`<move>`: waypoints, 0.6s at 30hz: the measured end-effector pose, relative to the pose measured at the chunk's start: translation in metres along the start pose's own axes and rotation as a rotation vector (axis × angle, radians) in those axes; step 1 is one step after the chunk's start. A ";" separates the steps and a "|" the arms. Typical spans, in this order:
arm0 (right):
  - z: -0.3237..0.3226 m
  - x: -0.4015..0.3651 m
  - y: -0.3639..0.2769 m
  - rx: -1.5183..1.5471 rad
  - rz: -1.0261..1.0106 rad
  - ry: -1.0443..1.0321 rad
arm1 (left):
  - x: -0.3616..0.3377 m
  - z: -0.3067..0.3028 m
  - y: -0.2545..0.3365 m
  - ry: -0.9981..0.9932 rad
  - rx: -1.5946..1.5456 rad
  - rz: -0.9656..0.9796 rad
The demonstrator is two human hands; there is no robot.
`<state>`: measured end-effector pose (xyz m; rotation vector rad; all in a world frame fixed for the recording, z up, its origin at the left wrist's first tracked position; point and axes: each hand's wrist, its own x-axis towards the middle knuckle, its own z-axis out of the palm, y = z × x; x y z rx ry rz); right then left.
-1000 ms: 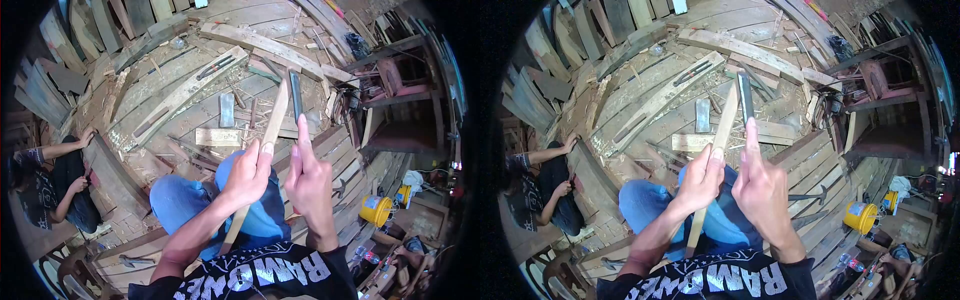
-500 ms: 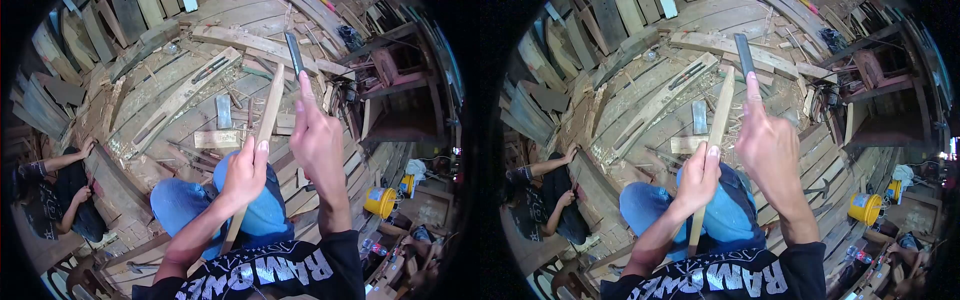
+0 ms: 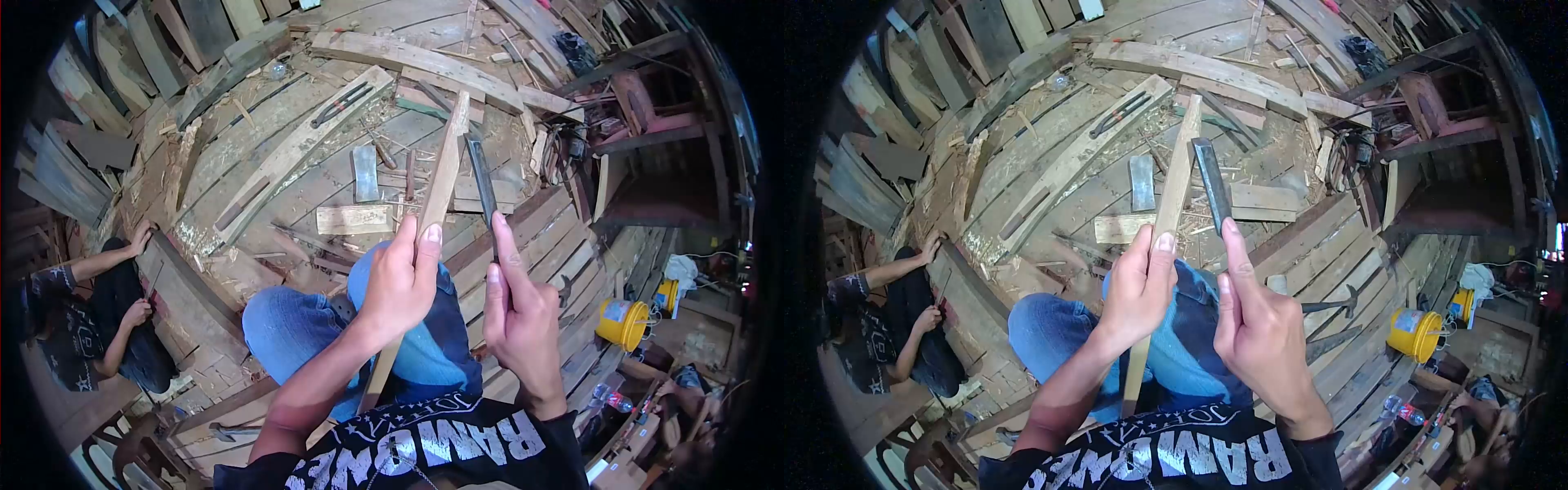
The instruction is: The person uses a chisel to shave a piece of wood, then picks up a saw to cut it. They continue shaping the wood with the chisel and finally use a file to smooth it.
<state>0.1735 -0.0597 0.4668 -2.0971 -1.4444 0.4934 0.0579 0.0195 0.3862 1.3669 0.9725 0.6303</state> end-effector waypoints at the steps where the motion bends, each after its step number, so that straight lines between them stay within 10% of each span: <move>1: 0.002 0.001 0.000 0.010 -0.024 0.025 | -0.002 0.000 0.002 0.032 0.034 0.010; 18: 0.023 0.009 -0.008 -0.153 -0.059 0.011 | -0.004 -0.001 0.006 0.109 0.120 0.043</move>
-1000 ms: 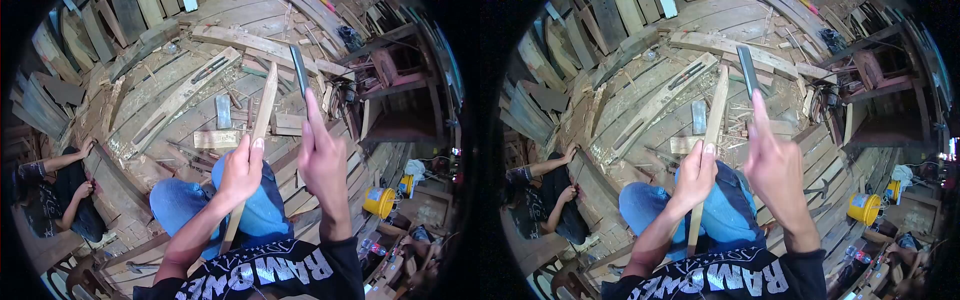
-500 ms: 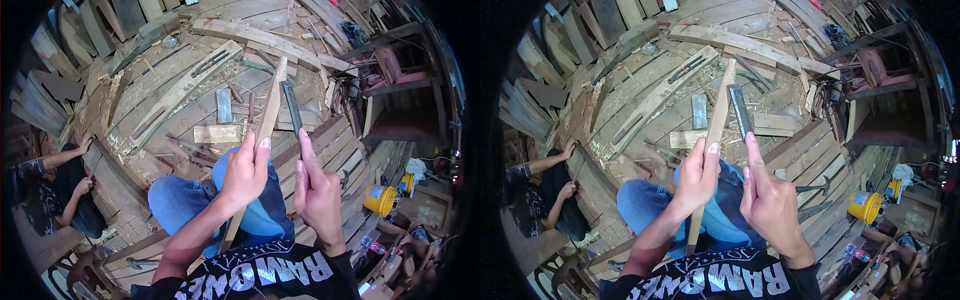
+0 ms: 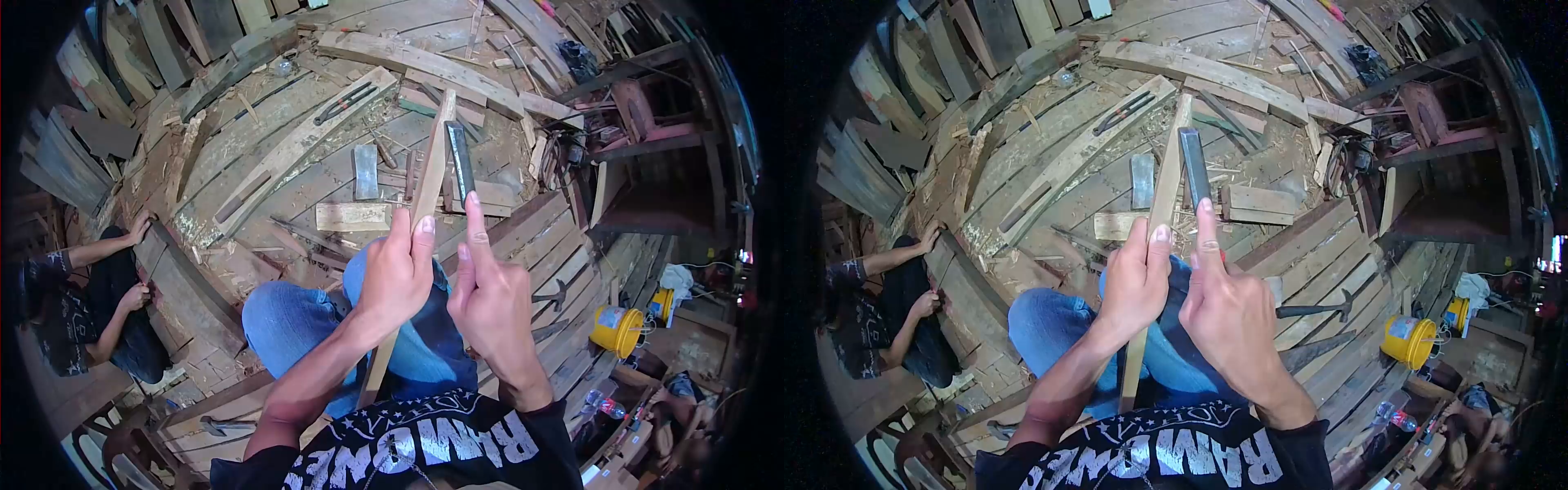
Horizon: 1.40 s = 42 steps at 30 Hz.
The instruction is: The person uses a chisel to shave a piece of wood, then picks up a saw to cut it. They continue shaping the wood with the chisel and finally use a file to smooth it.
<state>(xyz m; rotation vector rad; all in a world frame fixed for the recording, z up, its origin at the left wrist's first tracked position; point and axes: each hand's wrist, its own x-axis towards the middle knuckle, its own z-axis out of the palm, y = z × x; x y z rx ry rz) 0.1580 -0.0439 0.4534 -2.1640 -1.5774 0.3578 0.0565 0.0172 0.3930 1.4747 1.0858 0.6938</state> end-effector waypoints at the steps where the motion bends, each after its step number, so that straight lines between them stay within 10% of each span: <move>1: 0.001 0.000 0.000 0.000 0.000 0.003 | 0.000 0.000 0.000 -0.001 0.001 0.003; 15: -0.036 0.047 0.005 0.023 -0.046 0.280 | -0.009 0.003 0.002 -0.030 0.002 0.006; 30: -0.020 -0.009 -0.004 0.038 0.078 -0.026 | -0.002 0.012 -0.005 -0.011 0.062 0.122; 42: -0.026 0.035 0.006 0.012 0.034 0.202 | -0.012 0.014 -0.001 -0.024 0.064 0.132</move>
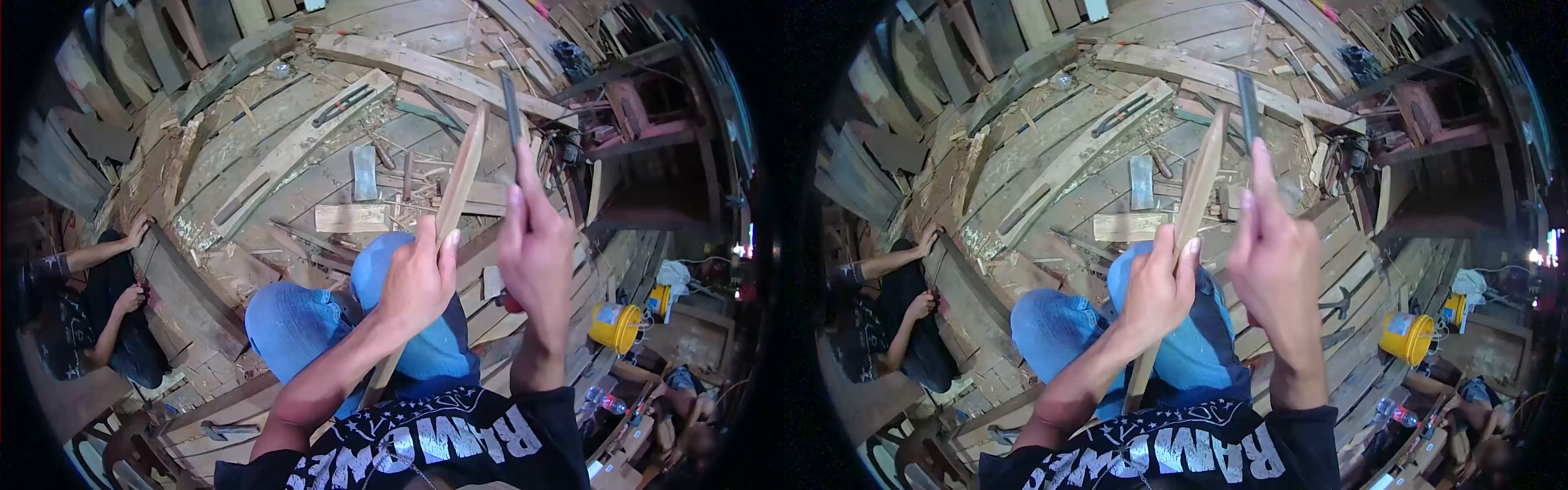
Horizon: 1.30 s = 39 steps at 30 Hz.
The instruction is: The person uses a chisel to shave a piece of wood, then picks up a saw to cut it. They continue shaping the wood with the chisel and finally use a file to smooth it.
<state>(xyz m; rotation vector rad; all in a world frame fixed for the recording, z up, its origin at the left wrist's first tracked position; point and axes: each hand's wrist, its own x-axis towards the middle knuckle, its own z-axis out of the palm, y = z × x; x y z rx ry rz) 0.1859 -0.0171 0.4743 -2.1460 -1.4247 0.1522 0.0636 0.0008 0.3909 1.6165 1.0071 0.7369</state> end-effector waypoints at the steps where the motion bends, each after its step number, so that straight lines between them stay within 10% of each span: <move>1: -0.005 -0.004 0.001 0.035 0.011 0.004 | 0.001 -0.003 -0.001 -0.006 -0.012 -0.026; 11: -0.026 -0.057 -0.002 0.111 0.192 -0.197 | -0.001 -0.006 0.005 -0.124 -0.252 -0.133; 39: 0.004 -0.028 -0.006 0.068 -0.078 -0.074 | -0.006 -0.002 0.005 -0.102 -0.037 -0.035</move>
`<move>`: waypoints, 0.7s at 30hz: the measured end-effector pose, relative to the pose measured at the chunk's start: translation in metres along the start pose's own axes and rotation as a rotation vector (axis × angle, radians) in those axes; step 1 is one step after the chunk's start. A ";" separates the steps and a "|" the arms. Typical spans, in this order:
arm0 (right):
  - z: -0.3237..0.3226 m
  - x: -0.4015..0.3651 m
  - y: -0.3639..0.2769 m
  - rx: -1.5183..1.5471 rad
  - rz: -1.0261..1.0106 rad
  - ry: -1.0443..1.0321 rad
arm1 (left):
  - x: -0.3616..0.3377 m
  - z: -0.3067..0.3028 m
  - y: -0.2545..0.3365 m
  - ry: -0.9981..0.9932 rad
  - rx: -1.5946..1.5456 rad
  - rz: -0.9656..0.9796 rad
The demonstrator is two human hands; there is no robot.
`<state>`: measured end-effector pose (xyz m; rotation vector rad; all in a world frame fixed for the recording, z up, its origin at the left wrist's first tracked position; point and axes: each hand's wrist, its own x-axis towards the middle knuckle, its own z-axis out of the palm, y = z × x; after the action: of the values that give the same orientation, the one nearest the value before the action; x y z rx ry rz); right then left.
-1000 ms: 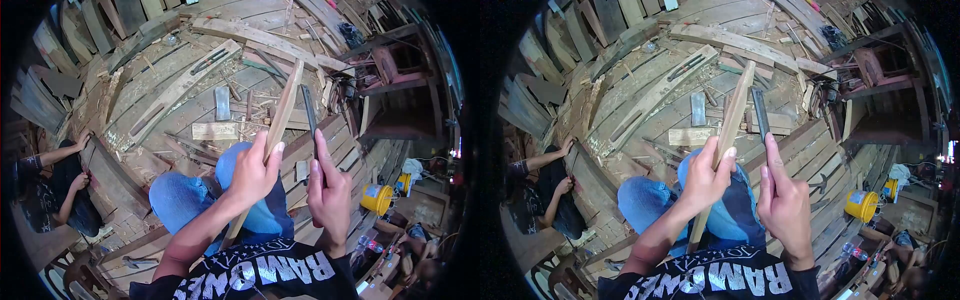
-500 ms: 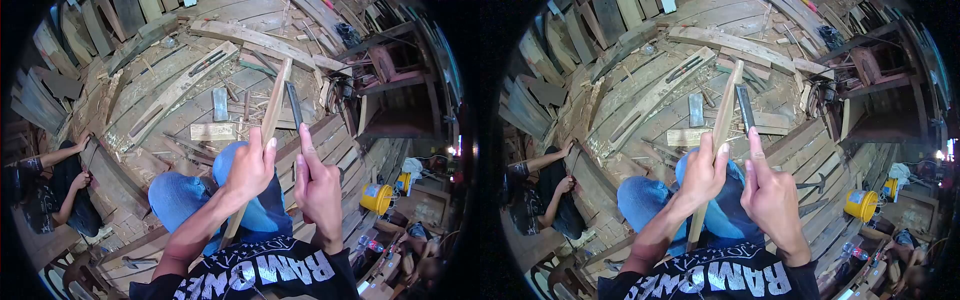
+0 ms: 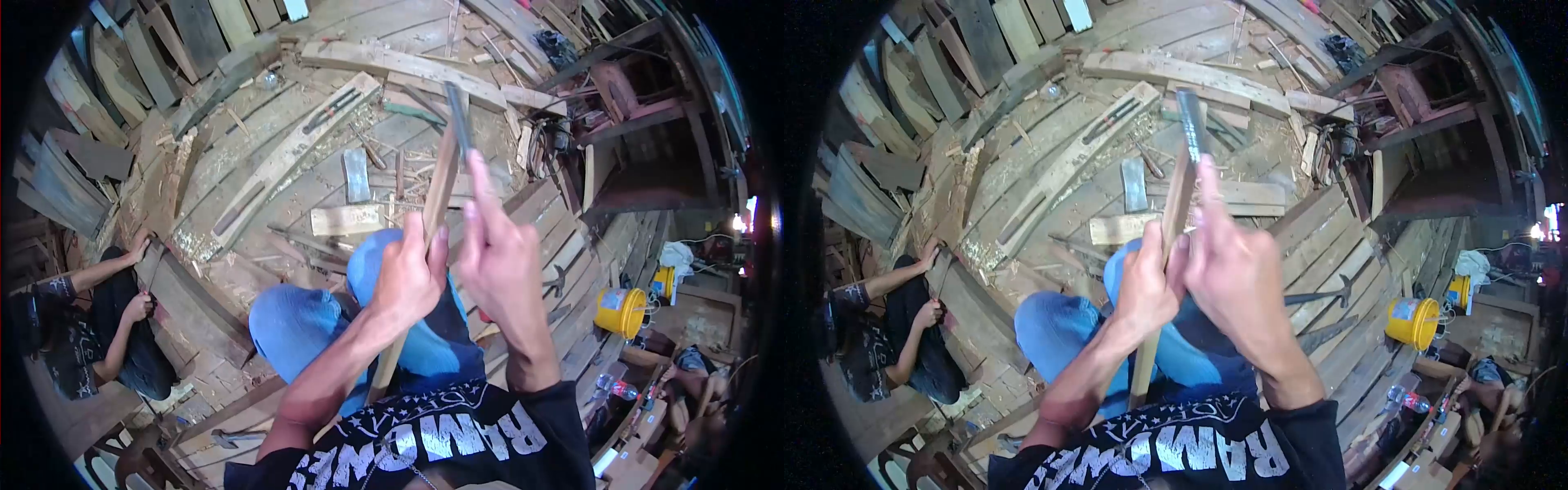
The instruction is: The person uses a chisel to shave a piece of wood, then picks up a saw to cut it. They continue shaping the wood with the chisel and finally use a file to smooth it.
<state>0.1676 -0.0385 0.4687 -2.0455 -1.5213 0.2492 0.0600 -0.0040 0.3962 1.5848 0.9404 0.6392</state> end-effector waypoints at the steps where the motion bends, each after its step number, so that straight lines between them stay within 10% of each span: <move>1: -0.006 -0.002 0.002 0.001 0.055 0.027 | 0.000 -0.001 0.000 0.014 -0.018 0.031; 21: -0.033 -0.043 -0.001 0.064 0.165 -0.109 | 0.003 -0.016 0.007 -0.242 -0.610 -0.394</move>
<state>0.1676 -0.0890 0.4888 -2.1391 -1.3889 0.4748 0.0504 0.0063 0.4064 0.8782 0.7513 0.3900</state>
